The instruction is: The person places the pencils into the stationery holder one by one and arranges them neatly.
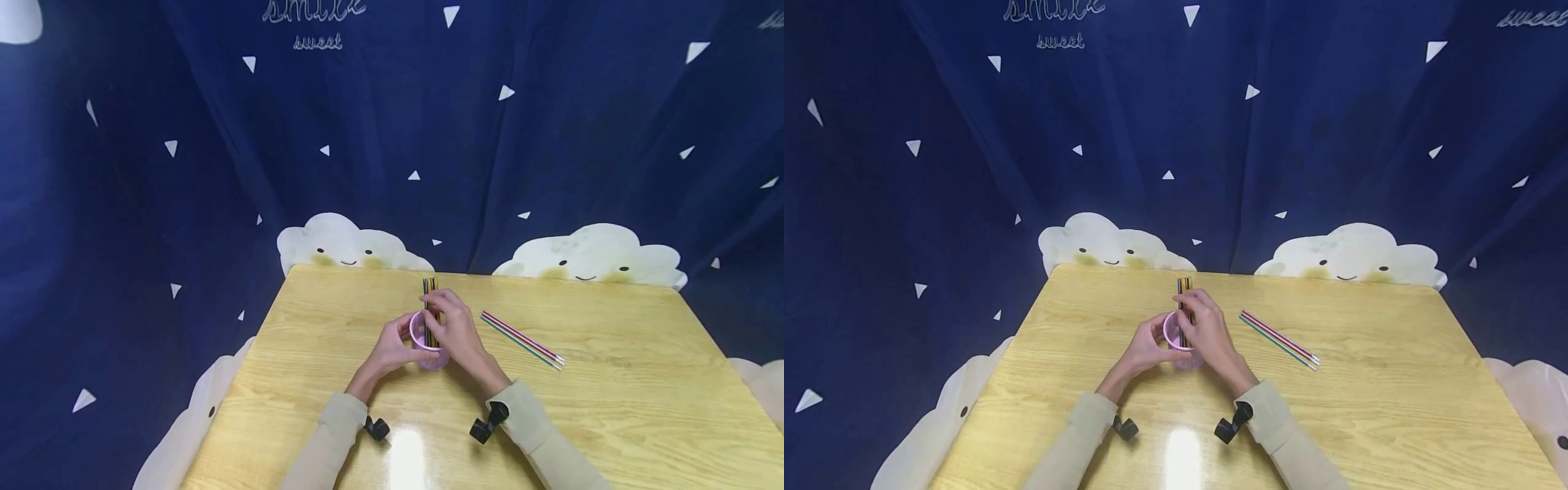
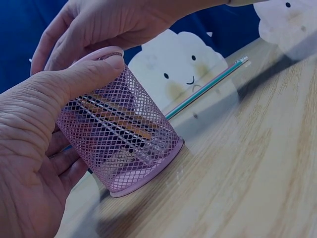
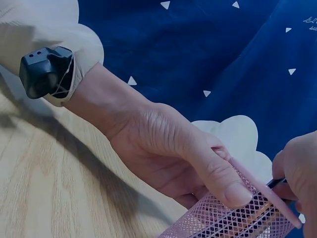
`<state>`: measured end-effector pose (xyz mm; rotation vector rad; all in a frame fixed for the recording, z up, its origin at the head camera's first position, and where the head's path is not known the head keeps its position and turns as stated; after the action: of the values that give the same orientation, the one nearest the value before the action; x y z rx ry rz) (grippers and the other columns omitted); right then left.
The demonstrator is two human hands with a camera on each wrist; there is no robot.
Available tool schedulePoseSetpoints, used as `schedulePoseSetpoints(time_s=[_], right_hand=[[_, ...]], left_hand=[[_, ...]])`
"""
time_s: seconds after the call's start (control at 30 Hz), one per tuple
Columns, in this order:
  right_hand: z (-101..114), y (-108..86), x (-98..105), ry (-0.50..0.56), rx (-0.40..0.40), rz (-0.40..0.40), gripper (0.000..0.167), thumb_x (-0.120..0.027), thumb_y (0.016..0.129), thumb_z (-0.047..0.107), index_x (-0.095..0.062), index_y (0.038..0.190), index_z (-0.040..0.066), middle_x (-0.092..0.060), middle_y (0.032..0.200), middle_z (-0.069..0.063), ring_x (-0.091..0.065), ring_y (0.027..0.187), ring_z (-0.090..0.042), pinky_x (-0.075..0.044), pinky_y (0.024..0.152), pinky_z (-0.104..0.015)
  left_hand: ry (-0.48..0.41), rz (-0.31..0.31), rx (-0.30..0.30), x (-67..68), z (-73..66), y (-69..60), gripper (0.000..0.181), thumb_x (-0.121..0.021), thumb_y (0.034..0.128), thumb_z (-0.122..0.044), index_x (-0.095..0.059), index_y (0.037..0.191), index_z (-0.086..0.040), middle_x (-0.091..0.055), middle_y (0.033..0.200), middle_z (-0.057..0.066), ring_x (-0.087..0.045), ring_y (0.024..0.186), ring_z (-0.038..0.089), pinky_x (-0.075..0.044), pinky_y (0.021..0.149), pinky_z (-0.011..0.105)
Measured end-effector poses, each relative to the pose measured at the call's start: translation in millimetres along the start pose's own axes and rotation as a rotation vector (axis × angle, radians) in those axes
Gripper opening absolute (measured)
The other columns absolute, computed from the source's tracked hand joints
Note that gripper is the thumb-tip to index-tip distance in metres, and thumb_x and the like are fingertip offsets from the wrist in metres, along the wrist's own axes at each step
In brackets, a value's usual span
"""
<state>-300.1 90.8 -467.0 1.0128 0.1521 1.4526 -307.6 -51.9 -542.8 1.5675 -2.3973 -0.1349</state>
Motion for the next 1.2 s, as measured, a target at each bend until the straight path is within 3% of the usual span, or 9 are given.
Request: schedulePoseSetpoints(time_s=[0.27,0.47,0.6,0.8,1.07,1.2], right_hand=[[6.4,-1.3,8.7,-0.003,0.036,-0.041,0.027,-0.074,0.088,-0.010,-0.075,0.114,-0.003,-0.068,0.120,-0.017,-0.072,0.087,-0.027,-0.064,0.075,-0.045],[4.5,-7.5,21.3,-0.014,0.042,-0.065,0.028,-0.073,0.088,-0.011,-0.075,0.115,-0.003,-0.069,0.120,-0.016,-0.072,0.087,-0.026,-0.064,0.074,-0.039],[2.2,-11.9,31.9,-0.051,0.060,-0.080,0.028,-0.074,0.088,-0.009,-0.076,0.115,-0.002,-0.071,0.121,-0.017,-0.072,0.088,-0.029,-0.062,0.076,-0.045],[-6.5,-22.3,46.4,-0.125,0.024,-0.082,0.030,-0.077,0.087,-0.004,-0.077,0.116,0.003,-0.073,0.124,-0.013,-0.069,0.105,-0.030,-0.056,0.092,-0.046],[-24.6,-44.3,59.2,-0.168,-0.034,-0.046,0.028,-0.077,0.087,-0.002,-0.077,0.114,0.004,-0.074,0.119,-0.013,-0.066,0.105,-0.031,-0.053,0.088,-0.041],[-33.2,-56.6,61.9,-0.179,-0.060,-0.020,0.026,-0.077,0.087,-0.003,-0.077,0.113,0.001,-0.074,0.120,-0.017,-0.065,0.110,-0.036,-0.051,0.096,-0.046]], left_hand=[[-0.009,-0.006,-0.011,-1.1,-1.4,1.6,0.075,-0.094,0.0730,-0.006,-0.062,0.141,-0.010,-0.070,0.132,0.007,-0.066,0.120,0.022,-0.053,0.108,0.043],[-0.016,-0.006,0.000,-1.9,0.1,1.6,0.077,-0.094,0.0711,-0.006,-0.062,0.141,-0.008,-0.071,0.132,0.008,-0.066,0.119,0.020,-0.052,0.109,0.043],[-0.011,-0.013,-0.004,-0.7,0.8,1.8,0.077,-0.094,0.0707,-0.006,-0.062,0.141,-0.008,-0.071,0.130,0.008,-0.067,0.118,0.021,-0.053,0.108,0.043],[0.003,-0.021,-0.003,1.0,2.5,2.3,0.078,-0.095,0.0708,-0.008,-0.062,0.142,-0.009,-0.072,0.128,0.006,-0.068,0.117,0.021,-0.053,0.107,0.040],[-0.002,-0.016,0.013,-0.3,3.9,2.6,0.081,-0.096,0.0695,-0.008,-0.062,0.143,-0.009,-0.071,0.131,0.005,-0.067,0.119,0.019,-0.053,0.108,0.037],[-0.007,-0.015,0.012,-0.1,3.7,1.8,0.080,-0.095,0.0699,-0.007,-0.062,0.142,-0.009,-0.071,0.130,0.006,-0.067,0.118,0.020,-0.053,0.107,0.036]])
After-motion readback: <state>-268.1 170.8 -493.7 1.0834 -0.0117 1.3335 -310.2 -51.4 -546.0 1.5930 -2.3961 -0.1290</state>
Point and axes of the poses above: each hand's wrist, its own y-axis towards the middle knuckle, its own x-axis out of the back of the hand, z = x × y, the point moved 6 cm from there along y, towards the middle knuckle
